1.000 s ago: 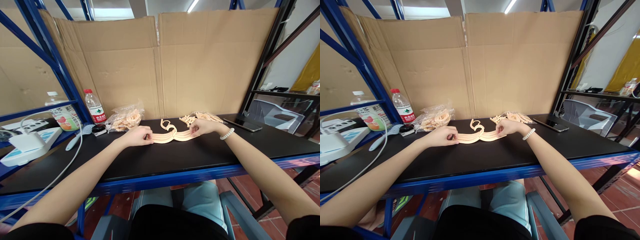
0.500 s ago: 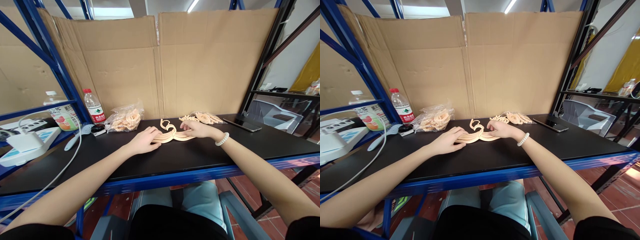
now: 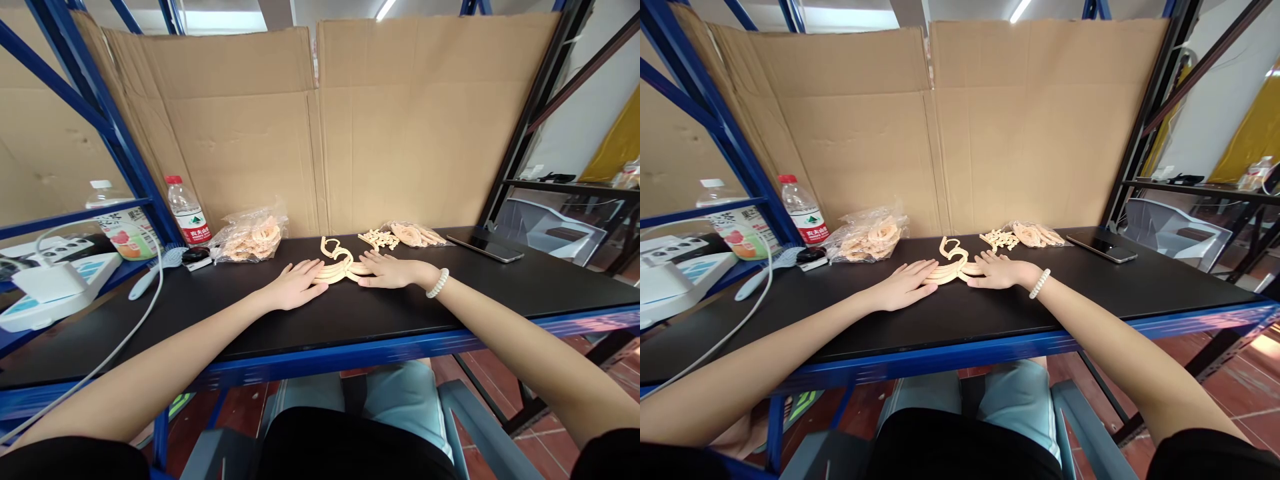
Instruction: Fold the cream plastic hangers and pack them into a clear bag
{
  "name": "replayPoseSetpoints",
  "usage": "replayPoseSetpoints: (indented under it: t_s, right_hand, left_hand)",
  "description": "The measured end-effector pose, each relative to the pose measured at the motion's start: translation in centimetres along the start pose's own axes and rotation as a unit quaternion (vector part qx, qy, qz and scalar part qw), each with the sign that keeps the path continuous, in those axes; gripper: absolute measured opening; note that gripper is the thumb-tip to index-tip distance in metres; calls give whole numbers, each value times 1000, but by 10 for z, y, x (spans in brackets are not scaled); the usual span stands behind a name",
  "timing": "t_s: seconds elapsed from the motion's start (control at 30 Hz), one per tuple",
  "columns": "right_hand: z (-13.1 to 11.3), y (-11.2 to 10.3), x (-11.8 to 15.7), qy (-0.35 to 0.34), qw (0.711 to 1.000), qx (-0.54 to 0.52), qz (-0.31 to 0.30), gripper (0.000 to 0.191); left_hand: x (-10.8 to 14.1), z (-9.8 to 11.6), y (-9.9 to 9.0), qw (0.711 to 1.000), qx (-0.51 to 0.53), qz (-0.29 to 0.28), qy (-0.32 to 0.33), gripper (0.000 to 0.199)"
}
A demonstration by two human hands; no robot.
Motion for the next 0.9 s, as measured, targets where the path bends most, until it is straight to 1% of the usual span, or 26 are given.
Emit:
replayPoseSetpoints:
  t_s: [0.07,0.2,0.3,0.43,0.57,0.63,0.67,0.73,0.77,0.8,0.83,0.87,0.9]
  right_hand:
    - [0,3,-2,5,1000,8,-4,104]
    - [4,5,-7,-11,1000,17,-6,96]
    - [9,6,-11,-21,1000,9,-1,94]
    - [15,5,-14,-32,999,-21,35,89]
    - [14,-1,-11,-53,996,-20,74,83]
    - [12,-8,-6,-63,992,-18,109,80]
    - [11,-13,-4,-68,989,-20,132,79]
    - [7,-27,3,-74,978,-24,193,72]
    - [4,-36,9,-75,969,-27,235,66]
    - [0,-46,17,-73,954,-32,288,61]
    - [-4,-57,27,-68,934,-39,349,55]
    - [-9,-68,41,-61,907,-48,414,49]
    - [-14,-79,58,-54,872,-57,482,44]
  left_hand:
    - [0,0,-1,1000,-3,-5,-3,79]
    - [0,-1,-2,1000,-8,-14,-7,76]
    - [-2,-3,-2,1000,-14,-8,-10,72]
    - [-3,-6,-3,1000,-5,11,5,65]
    - [-1,-8,-6,999,-2,34,20,62]
    - [1,-2,-12,996,-15,73,49,59]
    - [3,3,-17,992,-22,103,75,55]
    - [11,21,-32,973,-30,180,140,45]
    - [18,33,-41,958,-29,225,175,40]
    - [28,46,-51,940,-26,272,205,35]
    - [41,60,-60,917,-19,320,237,31]
    - [56,74,-69,891,-14,364,270,28]
    - [75,88,-76,861,-12,410,299,28]
Point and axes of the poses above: each hand's wrist, its own x-axis away from the middle knuckle, its own y-axis out of the palm, z = x × y, the point moved 5 cm from there along -x, towards the middle knuckle, and after that the axes turned 11 degrees about x, right-handed, at the moved point
